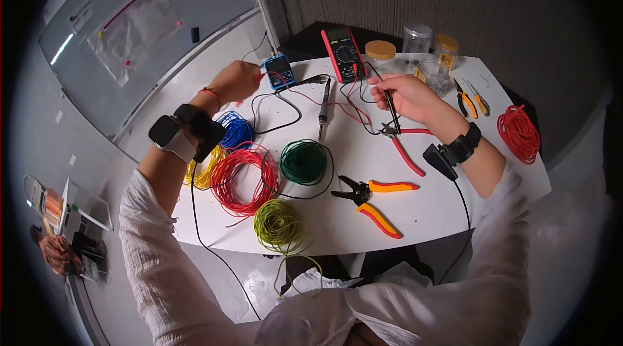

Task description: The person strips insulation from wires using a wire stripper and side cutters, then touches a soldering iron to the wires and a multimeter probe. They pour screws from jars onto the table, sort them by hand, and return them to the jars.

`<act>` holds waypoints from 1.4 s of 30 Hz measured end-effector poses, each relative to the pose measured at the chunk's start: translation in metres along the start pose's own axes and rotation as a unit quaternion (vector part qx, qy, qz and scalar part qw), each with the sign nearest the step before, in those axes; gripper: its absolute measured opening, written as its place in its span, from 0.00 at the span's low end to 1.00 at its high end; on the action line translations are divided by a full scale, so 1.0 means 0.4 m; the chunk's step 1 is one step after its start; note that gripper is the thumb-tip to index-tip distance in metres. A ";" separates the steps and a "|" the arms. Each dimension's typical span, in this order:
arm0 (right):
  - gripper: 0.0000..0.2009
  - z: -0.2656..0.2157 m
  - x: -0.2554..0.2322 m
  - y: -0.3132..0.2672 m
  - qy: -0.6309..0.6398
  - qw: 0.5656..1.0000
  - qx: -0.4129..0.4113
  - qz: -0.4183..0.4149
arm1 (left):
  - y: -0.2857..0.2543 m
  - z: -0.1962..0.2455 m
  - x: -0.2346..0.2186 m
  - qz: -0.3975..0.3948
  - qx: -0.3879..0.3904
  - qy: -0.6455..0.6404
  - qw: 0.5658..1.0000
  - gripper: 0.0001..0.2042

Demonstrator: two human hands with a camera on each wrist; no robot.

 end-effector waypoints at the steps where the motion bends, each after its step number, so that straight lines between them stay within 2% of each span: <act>1: 0.09 0.000 -0.001 0.004 -0.055 0.998 -0.022 -0.001 | -0.006 -0.004 -0.020 -0.008 -0.029 -0.014 0.999 0.08; 2: 0.08 -0.003 0.000 0.007 -0.110 0.993 -0.045 -0.001 | -0.017 -0.005 -0.037 -0.006 -0.030 -0.015 0.999 0.08; 3: 0.08 -0.007 0.001 0.010 -0.112 0.993 -0.047 -0.002 | -0.026 -0.008 -0.053 0.001 -0.021 0.004 1.000 0.08; 5: 0.09 -0.027 -0.015 0.023 -0.252 0.967 -0.034 0.030 | -0.045 -0.018 -0.077 0.009 -0.023 0.016 1.000 0.08; 6: 0.09 -0.041 -0.035 0.040 -0.253 0.966 -0.037 0.032 | -0.057 -0.024 -0.087 0.012 -0.020 0.016 1.000 0.08; 8: 0.11 -0.102 -0.095 0.088 -0.324 0.941 -0.093 0.027 | -0.083 -0.035 -0.107 0.027 -0.037 0.013 0.999 0.07; 9: 0.11 -0.144 -0.116 0.106 -0.331 0.935 -0.123 0.042 | -0.096 -0.036 -0.120 0.019 -0.069 0.007 0.997 0.07; 11: 0.11 -0.223 -0.134 0.121 -0.339 0.926 -0.153 0.060 | -0.111 -0.045 -0.124 0.023 -0.074 0.006 0.997 0.07; 13: 0.10 -0.310 -0.127 0.110 -0.319 0.917 -0.222 0.087 | -0.117 -0.064 -0.118 0.037 -0.078 0.027 0.996 0.07; 15: 0.09 -0.358 -0.120 0.100 -0.281 0.926 -0.228 0.110 | -0.117 -0.076 -0.097 0.042 -0.070 0.036 0.996 0.07; 17: 0.08 -0.376 -0.131 0.094 -0.232 0.937 -0.228 0.127 | -0.114 -0.084 -0.080 0.045 -0.058 0.049 0.996 0.06; 21: 0.10 -0.351 -0.184 0.101 -0.237 0.933 -0.218 0.163 | -0.108 -0.098 -0.070 0.046 -0.060 0.041 0.996 0.06; 23: 0.14 -0.325 -0.182 0.098 -0.380 0.884 -0.240 0.131 | -0.114 -0.100 -0.078 0.044 -0.082 0.060 0.994 0.06; 24: 0.14 -0.312 -0.163 0.088 -0.380 0.883 -0.240 0.133 | -0.116 -0.100 -0.078 0.044 -0.080 0.060 0.994 0.06; 26: 0.16 -0.269 -0.073 0.085 -0.389 0.894 -0.219 0.040 | -0.120 -0.102 -0.076 0.040 -0.081 0.068 0.994 0.06; 30: 0.14 -0.224 0.116 0.111 -0.297 0.907 -0.269 -0.132 | -0.115 -0.094 -0.049 0.017 -0.080 0.076 0.994 0.06; 32: 0.13 -0.209 0.197 0.124 -0.300 0.899 -0.280 -0.152 | -0.123 -0.071 -0.044 0.020 -0.066 0.072 0.995 0.06; 36: 0.10 -0.257 0.254 0.147 -0.246 0.903 -0.334 -0.111 | -0.135 -0.067 -0.026 0.001 -0.035 0.065 0.997 0.07; 38: 0.08 -0.334 0.241 0.162 -0.144 0.880 -0.449 -0.050 | -0.141 -0.070 -0.020 -0.004 -0.036 0.066 0.997 0.07; 39: 0.08 -0.356 0.227 0.188 -0.144 0.881 -0.449 -0.049 | -0.143 -0.073 -0.018 -0.009 -0.037 0.067 0.997 0.07; 41: 0.07 -0.402 0.185 0.213 -0.149 0.842 -0.517 -0.035 | -0.151 -0.079 -0.019 -0.014 -0.041 0.067 0.997 0.07; 42: 0.07 -0.397 0.171 0.198 -0.149 0.842 -0.516 -0.038 | -0.157 -0.076 -0.024 -0.016 -0.045 0.064 0.997 0.07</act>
Point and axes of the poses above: each hand's wrist, its own y-axis towards the middle knuckle, its own x-axis out of the palm, z = x × y, the point moved 4 cm from there along y, towards the middle knuckle, and after that the axes turned 11 degrees about -x, right-handed, at the moved point
